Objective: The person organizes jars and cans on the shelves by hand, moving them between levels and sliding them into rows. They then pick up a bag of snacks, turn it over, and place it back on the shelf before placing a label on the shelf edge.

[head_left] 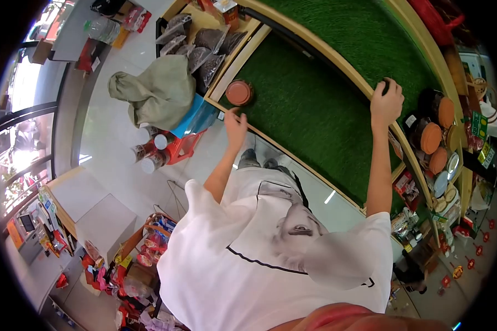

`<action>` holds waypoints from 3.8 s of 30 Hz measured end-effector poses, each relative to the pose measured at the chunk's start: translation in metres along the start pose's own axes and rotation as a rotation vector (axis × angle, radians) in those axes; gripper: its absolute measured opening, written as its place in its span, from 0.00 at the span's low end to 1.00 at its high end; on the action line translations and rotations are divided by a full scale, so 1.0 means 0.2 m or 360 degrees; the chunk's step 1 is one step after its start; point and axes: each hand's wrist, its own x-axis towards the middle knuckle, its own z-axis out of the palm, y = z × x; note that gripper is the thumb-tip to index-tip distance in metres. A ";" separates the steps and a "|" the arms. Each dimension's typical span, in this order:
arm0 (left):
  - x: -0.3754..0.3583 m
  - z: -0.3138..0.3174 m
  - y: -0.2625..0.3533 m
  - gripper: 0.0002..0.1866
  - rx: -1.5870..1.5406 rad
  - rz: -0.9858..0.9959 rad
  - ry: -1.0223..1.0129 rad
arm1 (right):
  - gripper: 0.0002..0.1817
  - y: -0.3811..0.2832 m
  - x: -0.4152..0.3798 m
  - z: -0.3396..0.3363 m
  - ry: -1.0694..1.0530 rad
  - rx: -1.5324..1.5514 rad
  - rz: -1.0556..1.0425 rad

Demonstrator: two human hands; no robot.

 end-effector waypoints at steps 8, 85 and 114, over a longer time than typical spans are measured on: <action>0.40 0.14 -0.25 0.39 -0.0585 -0.0685 -0.0063 | 0.14 0.00 -0.02 0.00 0.0045 0.0024 0.0042; 0.40 0.72 2.22 0.27 0.0469 0.1501 -0.0821 | 0.26 0.62 -0.31 -0.44 0.0710 0.1078 -0.0213; 0.47 0.81 2.10 0.29 0.0909 0.1293 -0.0826 | 0.08 0.68 -0.33 -0.20 0.0623 0.0756 -0.0537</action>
